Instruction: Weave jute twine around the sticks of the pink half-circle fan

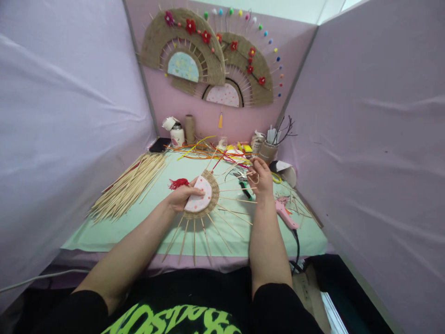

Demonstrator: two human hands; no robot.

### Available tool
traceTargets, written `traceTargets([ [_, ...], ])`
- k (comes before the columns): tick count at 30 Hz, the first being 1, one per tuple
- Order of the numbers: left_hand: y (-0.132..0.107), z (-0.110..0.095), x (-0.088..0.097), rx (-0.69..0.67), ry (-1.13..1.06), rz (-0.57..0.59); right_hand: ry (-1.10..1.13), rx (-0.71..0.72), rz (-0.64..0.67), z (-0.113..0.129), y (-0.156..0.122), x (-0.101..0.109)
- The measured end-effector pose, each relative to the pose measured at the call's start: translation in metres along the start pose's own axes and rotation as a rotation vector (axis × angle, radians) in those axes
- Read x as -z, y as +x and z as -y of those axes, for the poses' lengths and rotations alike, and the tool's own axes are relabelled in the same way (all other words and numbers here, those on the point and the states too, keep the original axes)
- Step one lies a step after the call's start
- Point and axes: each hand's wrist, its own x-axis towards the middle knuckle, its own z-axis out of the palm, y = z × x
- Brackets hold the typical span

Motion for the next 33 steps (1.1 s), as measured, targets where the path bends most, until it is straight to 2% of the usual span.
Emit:
traceTargets([
  [7, -0.001, 0.000, 0.000, 0.017, -0.012, 0.019, 0.133, 0.136, -0.081, -0.008, 0.008, 0.002],
  [15, 0.001, 0.002, 0.002, 0.060, -0.022, 0.031, 0.288, 0.166, -0.100, 0.004, 0.003, 0.002],
  [19, 0.002, 0.001, 0.004, 0.048, -0.012, 0.023, 0.237, 0.166, -0.099, 0.008, 0.001, 0.003],
  [24, 0.000, -0.004, 0.003, -0.033, -0.029, -0.014, 0.065, 0.075, -0.080, 0.001, 0.005, 0.003],
  [28, -0.001, -0.010, 0.004, -0.139, -0.058, -0.085, -0.280, 0.000, -0.076, -0.012, 0.001, -0.007],
  [30, -0.001, -0.013, 0.006, -0.178, -0.082, -0.114, -0.528, -0.030, 0.011, -0.016, -0.006, -0.016],
  [33, 0.000, -0.015, 0.008, -0.221, -0.113, -0.145, -0.816, -0.121, 0.247, -0.018, -0.018, -0.028],
])
